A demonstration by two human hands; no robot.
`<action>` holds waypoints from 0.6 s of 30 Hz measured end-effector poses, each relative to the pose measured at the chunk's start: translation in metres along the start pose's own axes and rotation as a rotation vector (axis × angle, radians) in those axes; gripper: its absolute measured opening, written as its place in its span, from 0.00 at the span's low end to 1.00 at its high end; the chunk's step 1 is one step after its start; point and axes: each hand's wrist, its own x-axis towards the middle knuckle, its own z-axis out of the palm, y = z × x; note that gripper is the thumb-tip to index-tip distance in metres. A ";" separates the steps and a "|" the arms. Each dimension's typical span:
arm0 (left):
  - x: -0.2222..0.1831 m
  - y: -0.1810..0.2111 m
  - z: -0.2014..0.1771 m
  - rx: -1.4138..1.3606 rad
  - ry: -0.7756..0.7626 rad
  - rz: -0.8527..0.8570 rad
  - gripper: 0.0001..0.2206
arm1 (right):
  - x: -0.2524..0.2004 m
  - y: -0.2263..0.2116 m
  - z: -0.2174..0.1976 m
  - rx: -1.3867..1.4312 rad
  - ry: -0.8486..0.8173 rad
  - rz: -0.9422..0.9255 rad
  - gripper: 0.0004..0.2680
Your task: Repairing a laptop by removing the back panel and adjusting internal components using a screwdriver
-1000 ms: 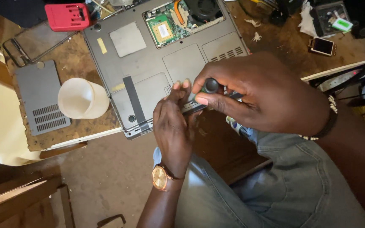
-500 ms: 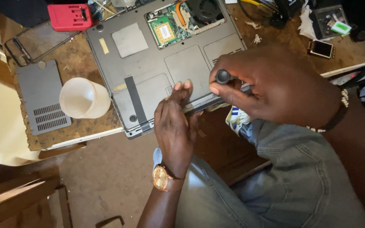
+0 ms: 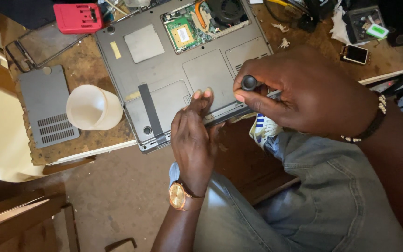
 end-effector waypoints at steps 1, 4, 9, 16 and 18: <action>-0.001 0.000 -0.001 0.002 0.002 -0.001 0.17 | 0.000 0.001 0.001 0.000 -0.001 -0.003 0.06; 0.000 0.001 -0.002 -0.009 -0.026 -0.018 0.16 | 0.000 0.003 0.001 -0.055 0.000 -0.033 0.05; 0.002 0.001 -0.001 0.214 -0.107 0.058 0.17 | -0.004 0.006 0.004 -0.492 -0.021 -0.019 0.15; -0.003 -0.005 0.004 0.254 -0.066 0.125 0.17 | 0.001 0.009 0.016 -0.168 -0.002 -0.134 0.10; -0.006 -0.006 0.005 0.244 -0.077 0.118 0.15 | 0.005 0.008 0.021 -0.234 -0.028 -0.067 0.14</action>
